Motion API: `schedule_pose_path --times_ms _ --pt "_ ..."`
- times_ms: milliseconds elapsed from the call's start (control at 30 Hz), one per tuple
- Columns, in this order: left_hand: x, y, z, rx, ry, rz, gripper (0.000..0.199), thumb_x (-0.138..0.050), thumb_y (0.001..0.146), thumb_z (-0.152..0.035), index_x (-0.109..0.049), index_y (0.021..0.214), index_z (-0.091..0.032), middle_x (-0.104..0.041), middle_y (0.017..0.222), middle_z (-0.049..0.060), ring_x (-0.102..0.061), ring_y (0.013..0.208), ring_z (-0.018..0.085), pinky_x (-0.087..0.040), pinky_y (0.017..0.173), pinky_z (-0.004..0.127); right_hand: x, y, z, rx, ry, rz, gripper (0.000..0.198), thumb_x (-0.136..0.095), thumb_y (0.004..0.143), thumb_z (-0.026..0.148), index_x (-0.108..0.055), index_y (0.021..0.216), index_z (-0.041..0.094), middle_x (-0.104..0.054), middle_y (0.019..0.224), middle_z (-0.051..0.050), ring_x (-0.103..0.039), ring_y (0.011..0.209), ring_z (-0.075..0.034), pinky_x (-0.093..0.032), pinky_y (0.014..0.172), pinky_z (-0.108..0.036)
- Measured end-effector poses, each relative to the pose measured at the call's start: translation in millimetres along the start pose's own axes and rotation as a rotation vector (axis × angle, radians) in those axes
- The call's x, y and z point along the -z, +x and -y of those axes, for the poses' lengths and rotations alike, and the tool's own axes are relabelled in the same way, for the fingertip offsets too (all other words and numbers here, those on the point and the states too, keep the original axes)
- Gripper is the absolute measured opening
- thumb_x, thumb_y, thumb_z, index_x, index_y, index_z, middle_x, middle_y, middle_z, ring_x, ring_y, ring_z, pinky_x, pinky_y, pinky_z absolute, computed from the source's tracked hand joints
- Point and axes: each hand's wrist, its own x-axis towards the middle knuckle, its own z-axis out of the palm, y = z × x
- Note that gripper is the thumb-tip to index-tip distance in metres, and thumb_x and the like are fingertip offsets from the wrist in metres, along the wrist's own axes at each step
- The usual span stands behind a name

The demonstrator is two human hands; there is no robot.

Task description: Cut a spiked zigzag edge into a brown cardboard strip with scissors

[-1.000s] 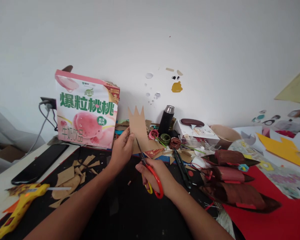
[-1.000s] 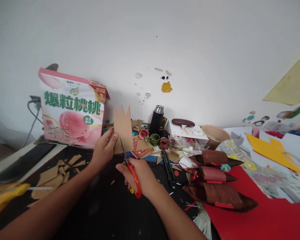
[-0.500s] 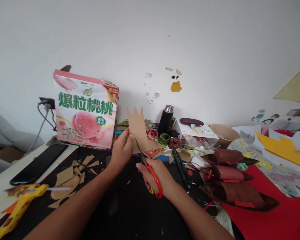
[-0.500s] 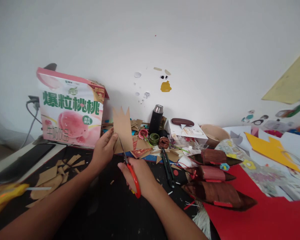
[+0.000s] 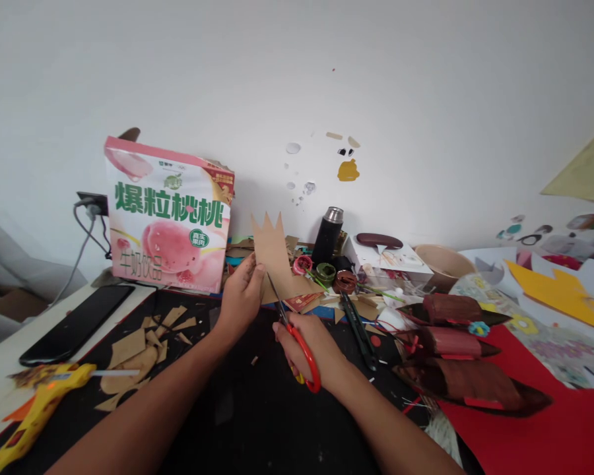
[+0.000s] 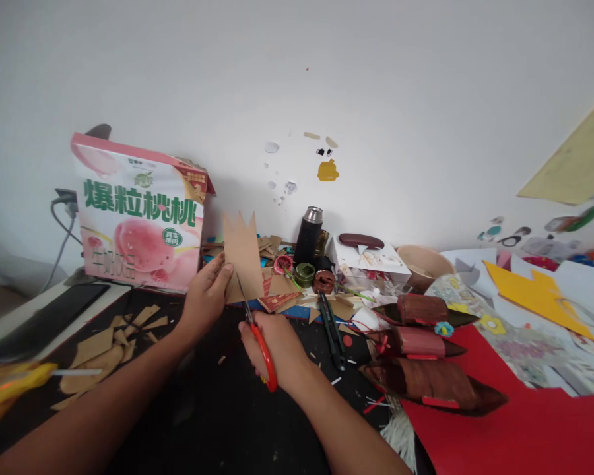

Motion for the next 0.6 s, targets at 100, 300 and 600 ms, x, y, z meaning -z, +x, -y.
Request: schedule_pose_path --times_ms 100,300,600 --pt "0.1 0.2 -1.3 0.004 -0.002 -0.002 0.046 -0.050 0.099 -0.043 -0.071 0.129 -0.015 -0.075 0.134 0.013 -0.068 0.126 0.030 -0.052 0.111 0.045 0.8 -0.1 1.3 -0.002 -0.016 -0.010 0.035 -0.048 0.108 0.041 -0.053 0.078 0.022 -0.056 0.051 0.003 -0.060 0.041 -0.015 -0.040 0.039 -0.020" --pt "0.5 1.3 2.7 0.027 -0.043 0.030 0.048 -0.051 0.099 -0.046 -0.069 0.132 -0.015 -0.073 0.137 0.014 -0.065 0.132 0.031 -0.049 0.115 0.047 -0.4 1.5 2.7 -0.028 -0.055 -0.039 0.030 -0.055 0.105 0.039 -0.056 0.080 0.022 -0.056 0.052 0.003 -0.056 0.041 -0.014 -0.038 0.043 -0.023" --pt "1.4 1.7 0.1 0.033 -0.027 0.021 0.049 -0.051 0.099 -0.045 -0.070 0.131 -0.014 -0.073 0.138 0.013 -0.066 0.131 0.030 -0.049 0.115 0.045 0.9 0.5 -1.5 0.050 0.019 0.011 0.034 -0.057 0.105 0.049 -0.060 0.086 0.021 -0.064 0.060 0.001 -0.063 0.048 -0.014 -0.045 0.048 -0.021"
